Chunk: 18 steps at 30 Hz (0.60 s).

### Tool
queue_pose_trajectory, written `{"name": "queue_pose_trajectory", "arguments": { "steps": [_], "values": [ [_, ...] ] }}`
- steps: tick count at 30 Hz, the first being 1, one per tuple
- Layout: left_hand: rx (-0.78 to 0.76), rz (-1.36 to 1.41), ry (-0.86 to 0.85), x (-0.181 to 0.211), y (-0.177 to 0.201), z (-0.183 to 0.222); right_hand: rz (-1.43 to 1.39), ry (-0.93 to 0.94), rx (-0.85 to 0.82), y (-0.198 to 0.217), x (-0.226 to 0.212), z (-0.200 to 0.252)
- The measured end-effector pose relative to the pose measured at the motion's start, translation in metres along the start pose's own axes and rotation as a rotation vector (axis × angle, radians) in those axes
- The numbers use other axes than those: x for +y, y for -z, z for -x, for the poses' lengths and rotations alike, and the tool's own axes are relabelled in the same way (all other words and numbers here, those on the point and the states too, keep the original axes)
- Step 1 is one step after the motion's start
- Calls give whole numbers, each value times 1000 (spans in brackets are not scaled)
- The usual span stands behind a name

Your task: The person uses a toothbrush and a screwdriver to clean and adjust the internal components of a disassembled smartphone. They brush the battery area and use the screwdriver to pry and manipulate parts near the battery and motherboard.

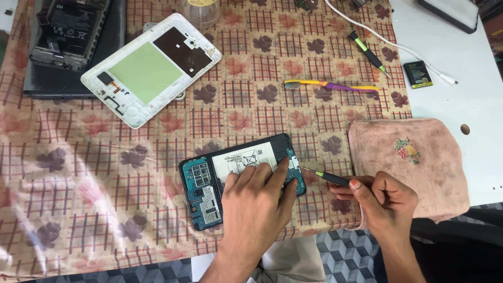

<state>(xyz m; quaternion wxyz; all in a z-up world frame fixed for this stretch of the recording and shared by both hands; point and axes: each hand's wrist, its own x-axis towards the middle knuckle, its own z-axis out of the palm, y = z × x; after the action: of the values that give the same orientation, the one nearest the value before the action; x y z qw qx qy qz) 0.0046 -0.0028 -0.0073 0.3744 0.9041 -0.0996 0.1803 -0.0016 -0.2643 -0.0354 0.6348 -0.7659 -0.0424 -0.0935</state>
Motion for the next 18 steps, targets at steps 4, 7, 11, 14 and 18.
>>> {"name": "queue_pose_trajectory", "arguments": {
  "steps": [4, 7, 11, 14, 18],
  "values": [
    [3, -7, -3, 1, 0, 0, 35, 7, -2, -2, -2, -1],
    [-2, -7, -1, 1, 0, 0, 47, 2, 3, -4, -3, -2],
    [-5, -12, -7, 1, 1, -1, 52, -11, 2, -5, -4, -4],
    [-10, -10, -5, 1, 1, -1, 57, -16, 4, -5, -5, -4],
    [-18, -6, -3, 1, 0, -1, 56, -19, 8, -4, -4, -4]
  ]
}}
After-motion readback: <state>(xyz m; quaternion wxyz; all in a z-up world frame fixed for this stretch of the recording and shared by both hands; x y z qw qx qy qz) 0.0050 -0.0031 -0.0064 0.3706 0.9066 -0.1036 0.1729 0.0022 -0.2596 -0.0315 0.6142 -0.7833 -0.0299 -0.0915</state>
